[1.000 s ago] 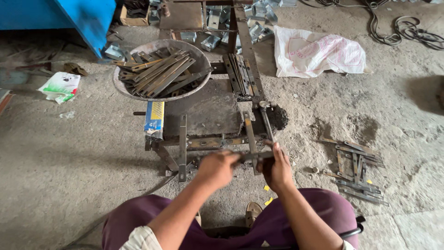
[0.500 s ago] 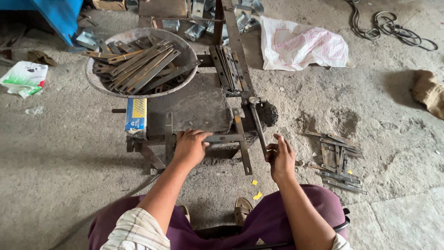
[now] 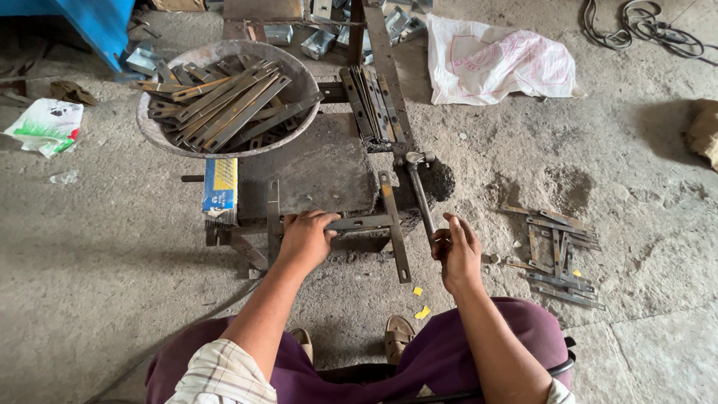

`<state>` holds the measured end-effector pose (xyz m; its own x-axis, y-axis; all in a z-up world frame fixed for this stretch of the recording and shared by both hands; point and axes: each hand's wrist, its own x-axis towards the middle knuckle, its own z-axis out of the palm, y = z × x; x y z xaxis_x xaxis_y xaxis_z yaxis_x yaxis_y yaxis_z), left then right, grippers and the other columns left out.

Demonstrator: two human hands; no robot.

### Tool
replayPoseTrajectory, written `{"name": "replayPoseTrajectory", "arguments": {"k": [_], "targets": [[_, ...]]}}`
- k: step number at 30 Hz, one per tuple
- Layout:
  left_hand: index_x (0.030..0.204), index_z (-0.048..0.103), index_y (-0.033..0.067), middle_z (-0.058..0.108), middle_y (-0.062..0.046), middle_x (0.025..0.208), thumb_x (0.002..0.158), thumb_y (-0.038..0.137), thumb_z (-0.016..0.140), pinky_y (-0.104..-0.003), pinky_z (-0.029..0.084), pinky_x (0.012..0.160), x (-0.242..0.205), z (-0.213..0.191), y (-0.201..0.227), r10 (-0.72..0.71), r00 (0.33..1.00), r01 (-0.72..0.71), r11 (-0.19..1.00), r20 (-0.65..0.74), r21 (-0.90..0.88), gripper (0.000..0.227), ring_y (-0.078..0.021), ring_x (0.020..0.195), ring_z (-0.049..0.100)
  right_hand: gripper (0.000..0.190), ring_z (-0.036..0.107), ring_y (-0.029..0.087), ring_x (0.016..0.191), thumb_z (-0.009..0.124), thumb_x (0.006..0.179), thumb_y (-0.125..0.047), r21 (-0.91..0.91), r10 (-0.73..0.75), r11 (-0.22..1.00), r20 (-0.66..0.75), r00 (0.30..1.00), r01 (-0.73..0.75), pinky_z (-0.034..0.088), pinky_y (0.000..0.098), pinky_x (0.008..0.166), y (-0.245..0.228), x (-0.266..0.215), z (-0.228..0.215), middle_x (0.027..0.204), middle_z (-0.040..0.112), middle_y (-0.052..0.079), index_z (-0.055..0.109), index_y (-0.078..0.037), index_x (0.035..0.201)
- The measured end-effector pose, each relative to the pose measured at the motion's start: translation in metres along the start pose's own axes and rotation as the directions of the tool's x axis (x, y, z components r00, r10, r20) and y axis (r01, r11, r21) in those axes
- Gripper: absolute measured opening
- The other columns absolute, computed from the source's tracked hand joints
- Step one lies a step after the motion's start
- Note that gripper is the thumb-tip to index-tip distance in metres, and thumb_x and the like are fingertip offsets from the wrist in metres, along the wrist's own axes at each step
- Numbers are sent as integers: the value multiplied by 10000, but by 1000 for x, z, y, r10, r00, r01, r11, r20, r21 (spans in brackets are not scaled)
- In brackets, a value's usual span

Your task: The person sits on the floor and welds metal frames using a handheld welding torch. They repeatedly pick up metal pieces, position them on a jig, weld them, and place the finished pieces into a metal bowl.

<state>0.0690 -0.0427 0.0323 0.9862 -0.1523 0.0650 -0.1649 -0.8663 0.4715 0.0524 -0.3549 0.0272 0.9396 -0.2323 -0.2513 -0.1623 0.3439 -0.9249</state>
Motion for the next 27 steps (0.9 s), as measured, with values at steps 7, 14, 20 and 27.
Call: {"name": "replayPoseTrajectory", "arguments": {"k": [7,14,20,27], "targets": [[1235,718,187,717,-22,1188,924,165,682,-468,359,1050,2,-1,1,-31,998,31,999,63,8,314,-228,1167,611,413,584,128,568,546,1054,-312,-4,0,1000,-7,1000,0,444,289,494,1,-1,-1,800,655,80,574,-32,1355],[1237,720,172,692,-51,1284,918,152,688,-496,316,1110,2,-2,2,-25,997,26,999,69,-19,321,-245,1247,589,391,587,143,577,510,1074,-287,-38,7,999,-11,1000,-8,454,306,504,5,3,-5,819,655,94,591,-24,1351],[1242,732,163,704,-59,1285,895,186,737,-509,312,1141,3,3,-1,15,1000,-14,999,24,-42,348,-287,1258,581,343,580,158,616,550,1094,-254,-30,-19,999,-37,999,18,478,312,550,11,12,-13,843,646,93,623,-31,1343],[1323,661,190,675,-22,1346,885,267,739,-504,300,1151,0,-11,6,27,999,-28,998,17,59,452,-239,1287,577,321,604,184,632,610,1039,-172,-75,-49,996,-5,999,48,492,315,545,4,10,-17,852,663,100,625,-27,1326]]}}
